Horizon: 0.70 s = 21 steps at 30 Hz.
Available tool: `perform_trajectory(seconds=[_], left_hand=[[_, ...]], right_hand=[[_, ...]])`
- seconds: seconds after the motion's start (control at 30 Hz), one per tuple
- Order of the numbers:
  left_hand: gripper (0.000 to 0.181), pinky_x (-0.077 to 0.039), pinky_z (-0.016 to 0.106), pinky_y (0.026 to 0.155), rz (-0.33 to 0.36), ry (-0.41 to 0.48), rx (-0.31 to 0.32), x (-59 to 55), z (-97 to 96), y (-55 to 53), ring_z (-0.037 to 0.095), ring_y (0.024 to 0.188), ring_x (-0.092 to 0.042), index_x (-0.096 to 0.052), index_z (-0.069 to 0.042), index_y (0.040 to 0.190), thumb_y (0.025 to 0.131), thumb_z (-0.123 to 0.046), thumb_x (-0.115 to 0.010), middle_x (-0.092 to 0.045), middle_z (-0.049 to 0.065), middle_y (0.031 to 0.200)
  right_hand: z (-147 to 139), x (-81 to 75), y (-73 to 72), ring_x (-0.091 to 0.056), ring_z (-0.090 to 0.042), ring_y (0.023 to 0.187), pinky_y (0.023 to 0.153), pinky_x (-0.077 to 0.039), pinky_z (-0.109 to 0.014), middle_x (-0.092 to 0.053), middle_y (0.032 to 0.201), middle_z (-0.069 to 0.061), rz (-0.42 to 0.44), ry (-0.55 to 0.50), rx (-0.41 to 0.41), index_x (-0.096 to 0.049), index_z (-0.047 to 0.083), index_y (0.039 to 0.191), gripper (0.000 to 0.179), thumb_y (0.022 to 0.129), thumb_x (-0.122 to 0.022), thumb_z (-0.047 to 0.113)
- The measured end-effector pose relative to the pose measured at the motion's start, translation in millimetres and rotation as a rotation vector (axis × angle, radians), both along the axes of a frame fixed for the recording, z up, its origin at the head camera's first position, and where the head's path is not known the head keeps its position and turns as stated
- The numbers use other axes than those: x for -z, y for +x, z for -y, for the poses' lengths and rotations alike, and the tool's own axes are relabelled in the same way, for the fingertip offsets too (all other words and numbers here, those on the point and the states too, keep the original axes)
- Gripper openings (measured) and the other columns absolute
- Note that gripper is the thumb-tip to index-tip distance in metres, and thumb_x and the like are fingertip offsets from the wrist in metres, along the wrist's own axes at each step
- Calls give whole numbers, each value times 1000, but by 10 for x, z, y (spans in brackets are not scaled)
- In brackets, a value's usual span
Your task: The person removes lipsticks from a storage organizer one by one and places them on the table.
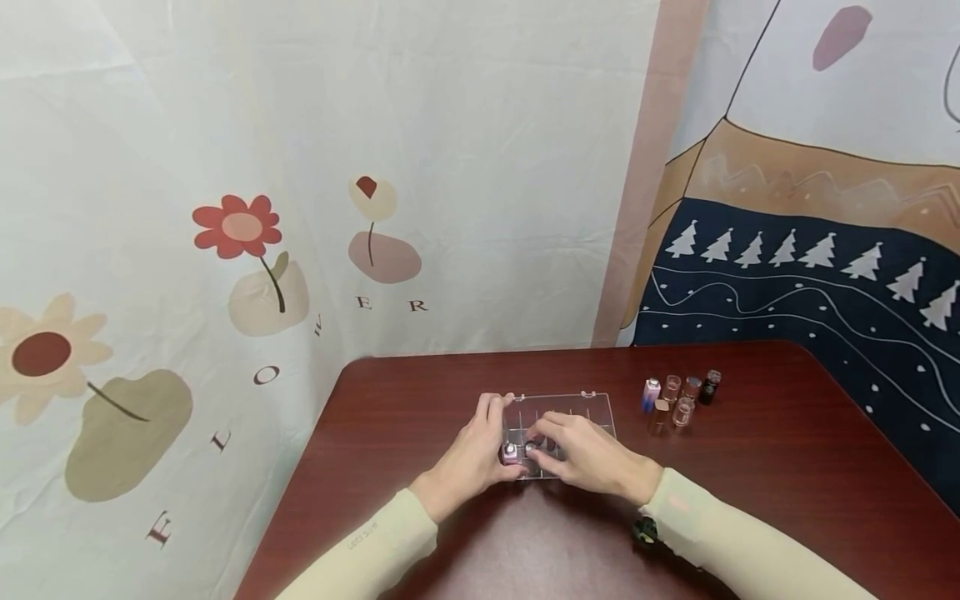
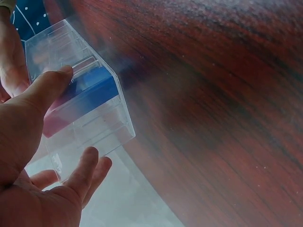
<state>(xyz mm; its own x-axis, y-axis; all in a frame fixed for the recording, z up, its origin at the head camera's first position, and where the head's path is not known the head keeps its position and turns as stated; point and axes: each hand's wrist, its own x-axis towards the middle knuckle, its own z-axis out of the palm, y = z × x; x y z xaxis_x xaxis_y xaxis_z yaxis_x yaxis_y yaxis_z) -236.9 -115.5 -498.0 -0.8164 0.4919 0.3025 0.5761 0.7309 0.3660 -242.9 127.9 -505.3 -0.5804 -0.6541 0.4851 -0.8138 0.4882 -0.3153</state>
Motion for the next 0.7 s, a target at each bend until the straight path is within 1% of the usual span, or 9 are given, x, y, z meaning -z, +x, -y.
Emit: perform_trajectory(seconds=[0.23, 0.43, 0.7], left_hand=[[115, -71, 40, 107, -1, 3, 1, -2, -8, 3, 31, 118, -74, -44, 9, 166, 77, -20, -112, -53, 21, 150], [116, -71, 39, 106, -1, 4, 0, 4, -5, 3, 31, 117, -74, -43, 9, 166, 78, -20, -112, -53, 21, 150], [116, -72, 40, 104, 0, 7, -1, 11, -3, -3, 31, 116, -75, -43, 9, 166, 78, -19, -112, -53, 21, 151]], right_hand=[[9, 3, -4, -70, -7, 77, 70, -56, -12, -79, 103, 4, -8, -2, 1, -82, 13, 115, 13, 105, -88, 19], [17, 5, -9, -70, -4, 79, 72, -58, -11, -79, 103, 4, -7, 1, 2, -82, 13, 114, 12, 105, -88, 19], [13, 11, -19, -72, -8, 80, 72, -57, -10, -77, 102, 4, -1, -14, -7, -82, 13, 114, 13, 104, -88, 18]])
